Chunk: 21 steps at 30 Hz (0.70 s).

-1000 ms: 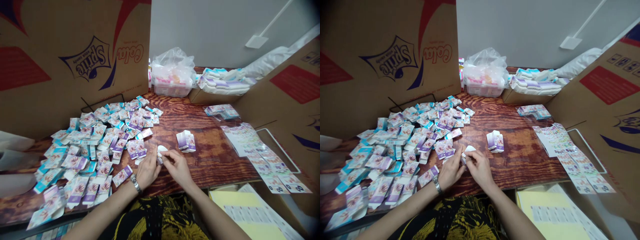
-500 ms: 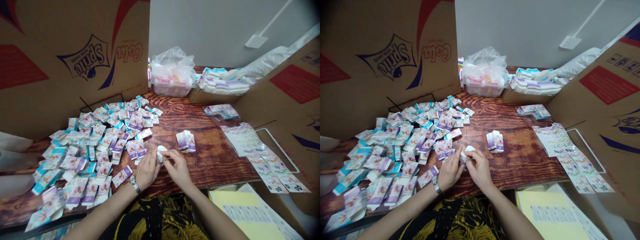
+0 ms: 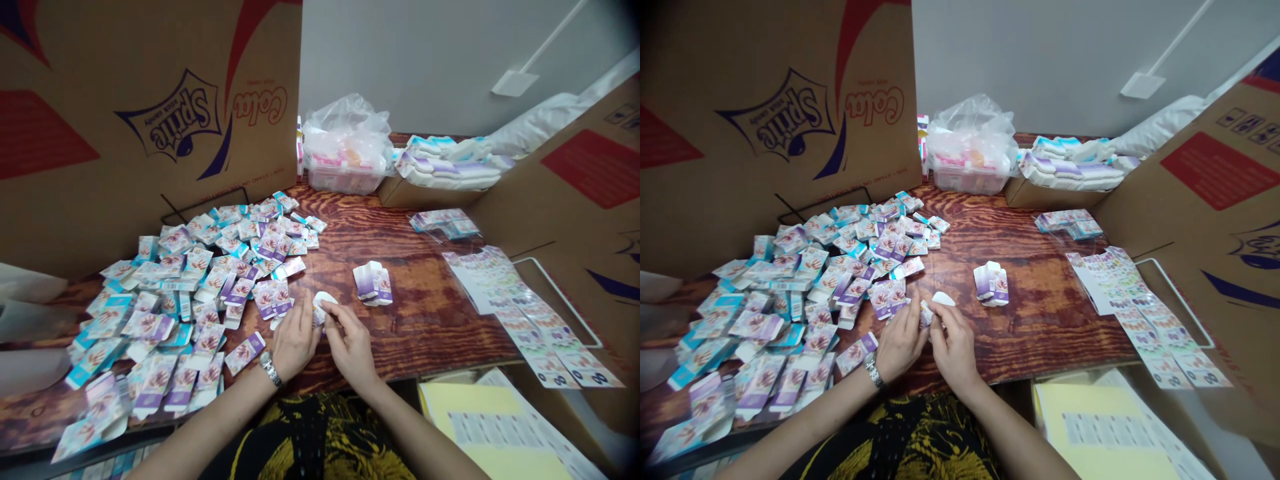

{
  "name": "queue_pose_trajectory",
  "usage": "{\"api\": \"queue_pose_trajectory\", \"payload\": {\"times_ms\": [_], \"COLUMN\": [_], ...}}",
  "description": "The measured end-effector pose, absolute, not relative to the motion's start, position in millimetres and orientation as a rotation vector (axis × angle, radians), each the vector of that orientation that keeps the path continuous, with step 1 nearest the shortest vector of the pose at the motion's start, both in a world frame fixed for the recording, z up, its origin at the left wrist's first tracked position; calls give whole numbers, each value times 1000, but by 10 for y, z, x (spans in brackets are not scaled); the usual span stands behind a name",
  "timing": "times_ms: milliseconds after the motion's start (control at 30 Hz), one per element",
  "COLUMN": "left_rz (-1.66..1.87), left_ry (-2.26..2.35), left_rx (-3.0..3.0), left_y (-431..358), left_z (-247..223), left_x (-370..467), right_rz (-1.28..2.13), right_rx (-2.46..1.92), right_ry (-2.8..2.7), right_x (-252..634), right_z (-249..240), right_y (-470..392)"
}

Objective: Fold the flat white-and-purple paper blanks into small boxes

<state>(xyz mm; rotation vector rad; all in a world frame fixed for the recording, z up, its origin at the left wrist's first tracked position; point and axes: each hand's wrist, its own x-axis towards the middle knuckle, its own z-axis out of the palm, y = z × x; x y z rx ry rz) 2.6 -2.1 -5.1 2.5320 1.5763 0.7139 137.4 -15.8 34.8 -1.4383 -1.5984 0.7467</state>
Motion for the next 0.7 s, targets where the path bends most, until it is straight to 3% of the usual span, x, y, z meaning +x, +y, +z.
{"api": "queue_pose_trajectory", "payload": {"times_ms": [167,367,500,700], "left_rz": [717,570,748,456], "left_ry": [1555,1676,1891,1383], "left_rx": [2476,2544,2612,2711], "left_y": [-42,145,252,-4], "left_z": [-55,80,160,-286], "left_x": [40,-251,-377,40], "right_rz": [713,1080,767,326], "right_rx": [-1392,-1373,-1621,-1858], "right_ry": [-1643,-1555,-1739,-2196], "right_x": [1303,1626,1877,1740], "right_z": [245,55,-144,-284], "right_y": [-245,-101,4,-26]}}
